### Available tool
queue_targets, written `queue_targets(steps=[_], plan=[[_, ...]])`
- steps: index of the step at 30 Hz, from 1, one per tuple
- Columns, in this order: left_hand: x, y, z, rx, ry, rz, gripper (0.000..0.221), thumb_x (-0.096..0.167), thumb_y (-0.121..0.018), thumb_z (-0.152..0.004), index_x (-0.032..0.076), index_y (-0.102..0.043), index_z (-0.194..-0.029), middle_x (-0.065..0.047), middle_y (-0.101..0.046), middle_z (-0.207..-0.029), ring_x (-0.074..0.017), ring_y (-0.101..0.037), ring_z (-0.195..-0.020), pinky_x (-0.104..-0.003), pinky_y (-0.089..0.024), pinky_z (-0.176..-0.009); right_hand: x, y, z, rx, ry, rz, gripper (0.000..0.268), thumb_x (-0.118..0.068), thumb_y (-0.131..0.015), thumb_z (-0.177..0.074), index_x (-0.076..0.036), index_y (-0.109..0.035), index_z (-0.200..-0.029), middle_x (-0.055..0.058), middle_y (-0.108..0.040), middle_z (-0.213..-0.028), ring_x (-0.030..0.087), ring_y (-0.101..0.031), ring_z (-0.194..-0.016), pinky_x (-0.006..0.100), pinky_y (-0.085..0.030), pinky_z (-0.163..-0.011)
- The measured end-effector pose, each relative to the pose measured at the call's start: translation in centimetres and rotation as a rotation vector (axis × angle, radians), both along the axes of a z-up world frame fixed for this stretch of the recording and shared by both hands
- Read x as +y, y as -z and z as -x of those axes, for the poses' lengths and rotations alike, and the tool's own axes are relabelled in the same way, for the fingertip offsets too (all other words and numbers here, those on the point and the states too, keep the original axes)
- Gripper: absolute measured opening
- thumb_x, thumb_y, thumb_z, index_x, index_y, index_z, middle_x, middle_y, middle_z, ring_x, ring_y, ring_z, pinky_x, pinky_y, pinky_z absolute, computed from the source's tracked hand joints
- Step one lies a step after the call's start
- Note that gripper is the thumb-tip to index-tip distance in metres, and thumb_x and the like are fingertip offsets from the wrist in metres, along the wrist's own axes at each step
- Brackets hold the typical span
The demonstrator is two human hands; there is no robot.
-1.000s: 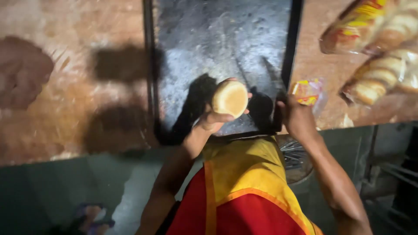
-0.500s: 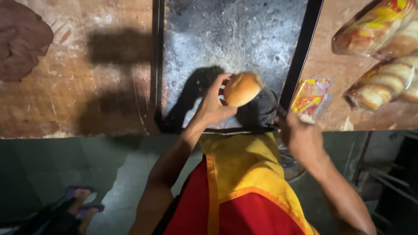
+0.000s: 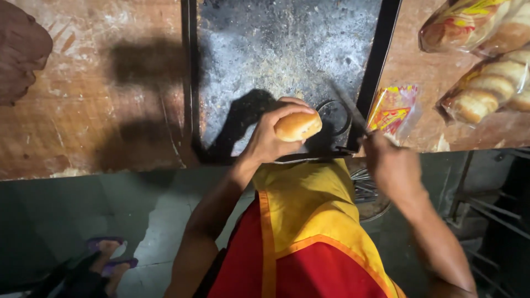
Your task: Slicing burger buns with a kitchen knife and packaging them into plastic bags.
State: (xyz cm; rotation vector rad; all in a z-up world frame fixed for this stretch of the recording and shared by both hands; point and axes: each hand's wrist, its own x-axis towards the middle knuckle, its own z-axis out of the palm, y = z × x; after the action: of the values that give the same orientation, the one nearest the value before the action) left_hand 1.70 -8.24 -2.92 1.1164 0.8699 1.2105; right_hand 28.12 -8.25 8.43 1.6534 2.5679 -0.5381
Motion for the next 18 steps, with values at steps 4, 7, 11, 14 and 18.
queue_targets(steps=[4, 7, 11, 14, 18], plan=[[-1.0, -1.4, -0.3, 0.001, 0.022, 0.052, 0.057, -0.007, -0.074, -0.069, 0.001, -0.068, -0.125, -0.012, -0.064, -0.132, -0.026, -0.061, -0.13, -0.035, -0.047, -0.114, -0.5, -2.0, 0.2, -0.002, 0.077, 0.057, 0.021, -0.016, -0.066, -0.099, -0.003, -0.067, -0.117, 0.019, -0.06, -0.062, 0.038, -0.061, -0.051, 0.049, -0.048, -0.048], [-0.3, -1.6, -0.4, -0.116, 0.064, 0.05, 0.057, -0.009, -0.071, -0.07, 0.002, -0.068, -0.126, -0.012, -0.063, -0.133, -0.0249, -0.063, -0.128, -0.035, -0.049, -0.114, -1.0, -2.1, -0.1, 0.124, -0.173, 0.013, 0.029, -0.025, -0.072, -0.094, -0.004, -0.053, -0.086, 0.02, -0.062, -0.069, 0.04, -0.06, -0.053, 0.049, -0.048, -0.048], [-0.7, -2.7, 0.2, -0.002, 0.032, -0.007, 0.061, -0.011, -0.071, -0.063, 0.003, -0.068, -0.123, -0.012, -0.065, -0.131, -0.0253, -0.064, -0.127, -0.035, -0.05, -0.112, -0.7, -2.4, -2.2, -0.136, -0.056, 0.067, 0.011, -0.015, -0.068, -0.094, -0.005, -0.062, -0.095, 0.018, -0.06, -0.059, 0.038, -0.06, -0.048, 0.05, -0.046, -0.045], [-1.7, -3.4, -0.5, 0.097, -0.056, -0.008, 0.058, -0.011, -0.075, -0.065, 0.003, -0.07, -0.121, -0.011, -0.065, -0.129, -0.0255, -0.064, -0.125, -0.035, -0.051, -0.111, -1.4, -3.9, -0.9, -0.014, -0.157, 0.047, 0.016, -0.017, -0.068, -0.093, -0.005, -0.056, -0.092, 0.02, -0.061, -0.064, 0.039, -0.061, -0.052, 0.051, -0.047, -0.048], [-1.3, -4.2, -0.1, 0.122, -0.123, -0.046, 0.059, -0.011, -0.074, -0.065, 0.004, -0.069, -0.122, -0.011, -0.065, -0.13, -0.0272, -0.064, -0.127, -0.036, -0.052, -0.111, -0.8, -1.4, -3.8, -0.216, -0.062, 0.061, 0.008, -0.012, -0.068, -0.097, -0.005, -0.064, -0.1, 0.02, -0.061, -0.062, 0.04, -0.059, -0.048, 0.05, -0.046, -0.044]])
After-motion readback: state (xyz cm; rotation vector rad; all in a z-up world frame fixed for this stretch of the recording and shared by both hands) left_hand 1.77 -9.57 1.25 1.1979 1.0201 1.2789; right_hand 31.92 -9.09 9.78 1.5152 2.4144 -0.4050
